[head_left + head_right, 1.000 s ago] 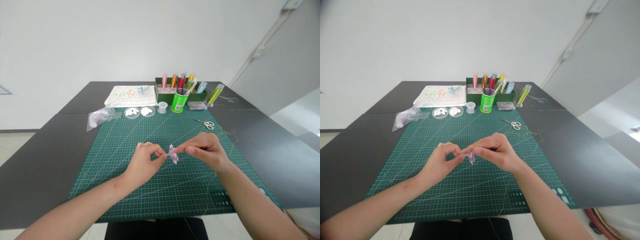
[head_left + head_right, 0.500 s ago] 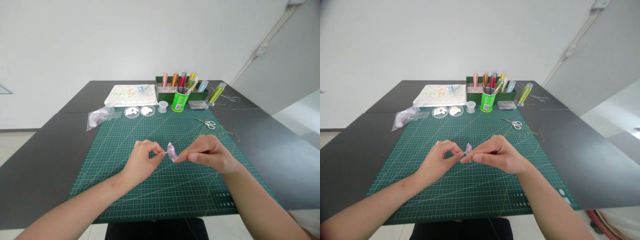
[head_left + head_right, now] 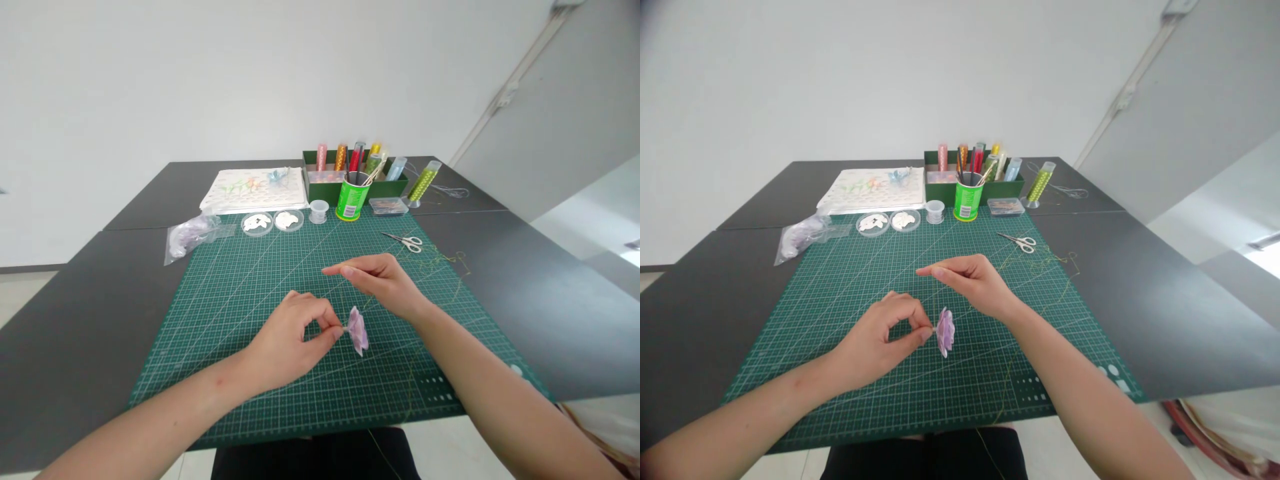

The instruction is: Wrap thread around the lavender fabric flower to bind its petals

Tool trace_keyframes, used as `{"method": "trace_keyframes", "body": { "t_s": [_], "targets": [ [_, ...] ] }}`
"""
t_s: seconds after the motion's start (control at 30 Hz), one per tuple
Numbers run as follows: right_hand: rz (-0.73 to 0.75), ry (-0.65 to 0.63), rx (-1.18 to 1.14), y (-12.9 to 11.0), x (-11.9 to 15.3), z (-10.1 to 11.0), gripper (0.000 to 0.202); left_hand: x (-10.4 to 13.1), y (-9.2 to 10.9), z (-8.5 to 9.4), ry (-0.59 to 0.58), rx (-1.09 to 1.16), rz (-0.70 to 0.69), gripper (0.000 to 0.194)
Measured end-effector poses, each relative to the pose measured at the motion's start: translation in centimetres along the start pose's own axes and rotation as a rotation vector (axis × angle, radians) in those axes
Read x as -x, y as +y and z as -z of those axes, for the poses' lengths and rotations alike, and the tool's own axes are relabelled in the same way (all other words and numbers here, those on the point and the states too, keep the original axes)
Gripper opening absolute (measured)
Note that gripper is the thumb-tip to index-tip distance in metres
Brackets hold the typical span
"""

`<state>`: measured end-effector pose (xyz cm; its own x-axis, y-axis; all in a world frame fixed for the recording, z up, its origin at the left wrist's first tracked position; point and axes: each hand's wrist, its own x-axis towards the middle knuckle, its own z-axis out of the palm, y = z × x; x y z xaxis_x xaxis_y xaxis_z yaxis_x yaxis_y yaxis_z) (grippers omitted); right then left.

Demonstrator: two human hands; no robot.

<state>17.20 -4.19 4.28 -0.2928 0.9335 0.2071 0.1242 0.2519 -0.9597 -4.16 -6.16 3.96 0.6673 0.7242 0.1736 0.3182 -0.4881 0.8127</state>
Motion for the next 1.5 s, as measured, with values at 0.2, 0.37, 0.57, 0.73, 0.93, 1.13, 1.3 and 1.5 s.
{"method": "trace_keyframes", "body": {
  "t_s": [0.2, 0.37, 0.57, 0.73, 0.93, 1.13, 1.3, 1.5],
  "targets": [
    [-0.096, -0.077, 0.044, 1.9, -0.8, -0.1, 0.037, 0.2, 0.0, 0.8, 0.185, -0.06, -0.166, 0.018],
    [-0.124, -0.17, 0.018, 1.7, -0.7, -0.5, 0.048, 0.1, -0.3, 1.8, 0.406, -0.063, -0.115, 0.016],
    [-0.159, -0.269, 0.074, 1.2, -0.1, -0.7, 0.049, -0.5, -0.8, 2.9, 0.542, 0.161, 0.064, 0.022],
    [-0.108, -0.354, 0.069, 0.8, 0.3, -0.6, 0.045, -1.0, -1.5, 3.0, 0.572, 0.283, 0.138, 0.023],
    [-0.024, -0.434, 0.046, 0.3, 0.7, -0.5, 0.037, -1.2, -1.8, 2.5, 0.554, 0.414, 0.202, 0.024],
    [-0.002, -0.468, 0.084, -0.1, 0.8, -0.3, 0.036, -1.4, -1.8, 2.3, 0.55, 0.515, 0.266, 0.024],
    [0.141, -0.448, 0.044, -1.1, 1.2, 0.0, 0.029, -1.5, -2.2, 2.2, 0.441, 0.404, 0.33, 0.026],
    [0.227, -0.342, 0.076, -1.7, 1.6, 0.1, 0.03, -1.2, -1.8, 1.0, 0.047, 0.31, 0.403, 0.023]
  ]
}}
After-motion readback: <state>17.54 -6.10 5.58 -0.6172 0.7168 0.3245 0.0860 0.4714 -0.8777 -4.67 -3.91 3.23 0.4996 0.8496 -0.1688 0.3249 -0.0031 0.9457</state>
